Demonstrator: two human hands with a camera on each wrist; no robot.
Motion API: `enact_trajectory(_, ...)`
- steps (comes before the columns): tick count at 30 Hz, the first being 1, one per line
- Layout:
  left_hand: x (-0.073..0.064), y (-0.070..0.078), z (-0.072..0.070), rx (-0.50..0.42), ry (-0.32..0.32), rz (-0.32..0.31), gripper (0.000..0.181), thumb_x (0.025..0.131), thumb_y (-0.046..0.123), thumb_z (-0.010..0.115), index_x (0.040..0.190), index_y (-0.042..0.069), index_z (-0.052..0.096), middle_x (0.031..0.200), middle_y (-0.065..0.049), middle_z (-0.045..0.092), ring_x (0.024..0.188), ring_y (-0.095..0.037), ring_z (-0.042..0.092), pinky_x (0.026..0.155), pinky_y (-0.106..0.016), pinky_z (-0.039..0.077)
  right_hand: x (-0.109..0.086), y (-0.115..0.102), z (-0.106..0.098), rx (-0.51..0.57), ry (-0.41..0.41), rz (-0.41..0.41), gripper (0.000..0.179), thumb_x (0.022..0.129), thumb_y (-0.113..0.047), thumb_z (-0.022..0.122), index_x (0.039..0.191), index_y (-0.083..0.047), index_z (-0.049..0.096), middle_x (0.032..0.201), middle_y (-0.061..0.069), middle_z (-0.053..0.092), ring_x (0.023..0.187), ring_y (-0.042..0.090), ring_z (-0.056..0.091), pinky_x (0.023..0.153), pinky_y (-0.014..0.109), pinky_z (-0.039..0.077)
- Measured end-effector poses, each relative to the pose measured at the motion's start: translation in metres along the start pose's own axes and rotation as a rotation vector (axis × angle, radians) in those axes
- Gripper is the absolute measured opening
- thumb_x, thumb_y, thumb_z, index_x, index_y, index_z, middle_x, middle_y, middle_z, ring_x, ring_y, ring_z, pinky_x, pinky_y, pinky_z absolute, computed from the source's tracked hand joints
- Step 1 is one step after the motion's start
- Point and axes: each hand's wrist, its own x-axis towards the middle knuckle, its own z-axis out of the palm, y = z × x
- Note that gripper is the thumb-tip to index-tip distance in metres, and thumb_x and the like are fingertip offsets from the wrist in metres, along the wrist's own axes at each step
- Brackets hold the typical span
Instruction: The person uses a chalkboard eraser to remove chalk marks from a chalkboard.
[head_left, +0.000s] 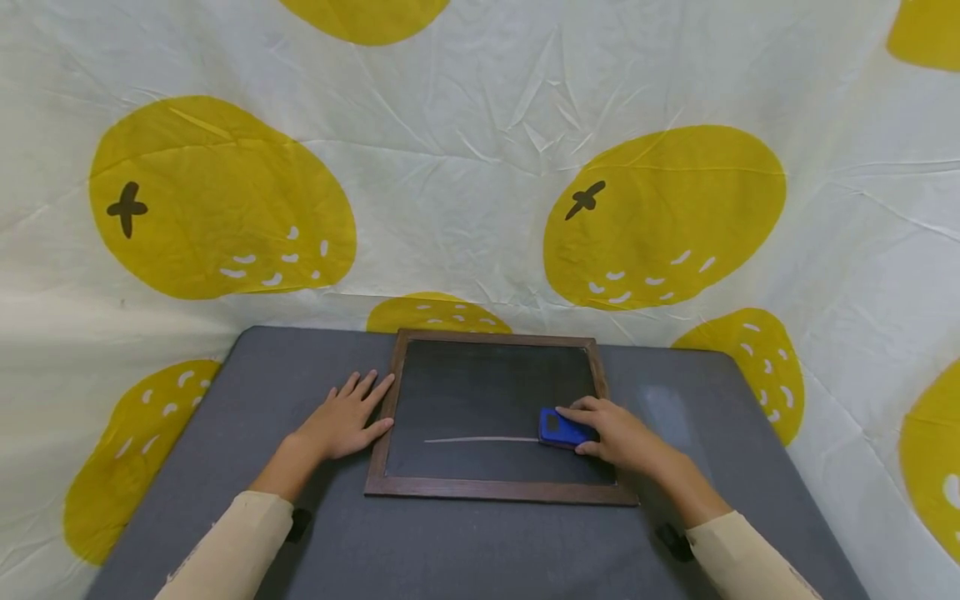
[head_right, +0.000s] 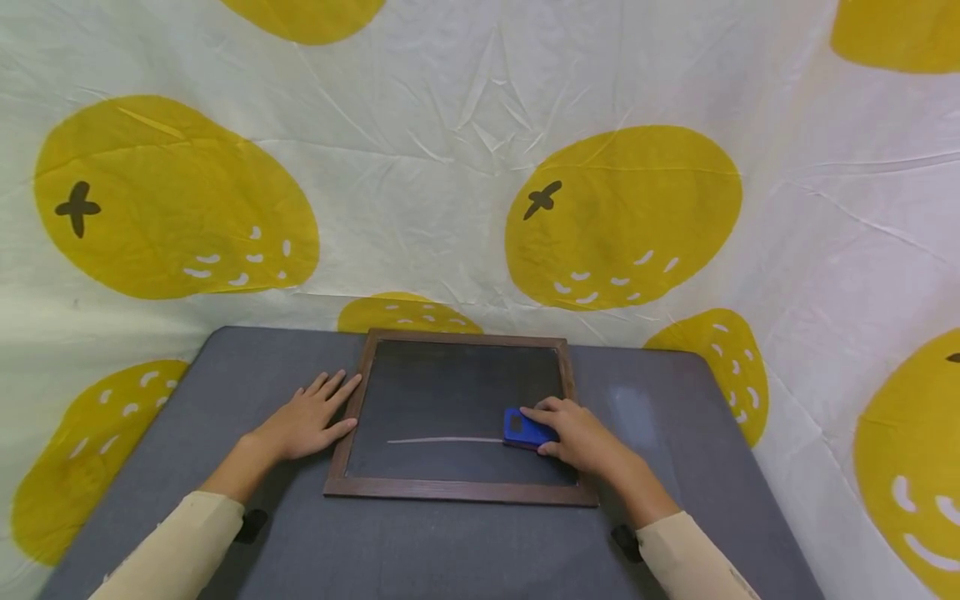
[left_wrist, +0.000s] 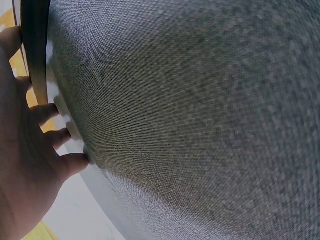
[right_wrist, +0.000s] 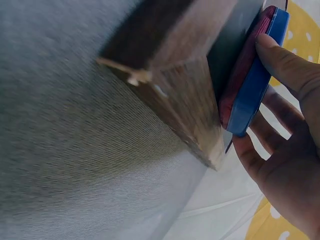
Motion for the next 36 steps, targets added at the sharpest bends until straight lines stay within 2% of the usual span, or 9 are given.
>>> enact_trajectory(9,0.0,0.0,0.0,-0.001,0.01,-0.001,0.076,0.106,0.056,0.045,0.167,0.016,0.023,0.168,-0.024,0.026,0.153,-0.054,0.022,0.113,-0.078,0.025,-0.018,-0.013,0.006,-0.016,-0.012,-0.072,0.066,0.09,-0.026,0.082,0.149,-0.012,0.057,0.132,0.013,0.063,0.114,0.033,0.065,0.09,0.052,0.056)
enact_trajectory(14,0.0,0.001,-0.001,-0.005,0.009,0.003,0.076,0.106,0.056,0.046,0.167,0.016,0.023,0.168,-0.024,0.026,0.153,-0.054,0.021,0.114,-0.078,0.025,-0.021,-0.017,0.007,-0.01,-0.001,-0.063,0.067,0.088,-0.027,0.083,0.149,-0.012,0.058,0.13,0.012,0.064,0.112,0.031,0.065,0.089,0.052,0.056)
enact_trajectory(27,0.0,-0.002,-0.001,-0.007,-0.003,-0.006,0.077,0.106,0.057,0.045,0.167,0.017,0.021,0.169,-0.024,0.024,0.154,-0.054,0.019,0.114,-0.078,0.023,-0.004,-0.024,0.004,-0.036,-0.028,-0.095,0.065,0.089,-0.027,0.082,0.147,-0.01,0.06,0.131,0.013,0.064,0.112,0.03,0.065,0.089,0.05,0.057)
enact_trajectory(36,-0.002,-0.001,0.002,-0.01,0.013,0.0,0.077,0.105,0.057,0.048,0.167,0.018,0.022,0.169,-0.022,0.025,0.154,-0.053,0.021,0.114,-0.078,0.024,0.016,-0.043,0.005,-0.049,-0.037,-0.139,0.064,0.089,-0.026,0.082,0.147,-0.01,0.06,0.132,0.014,0.064,0.114,0.031,0.063,0.091,0.05,0.056)
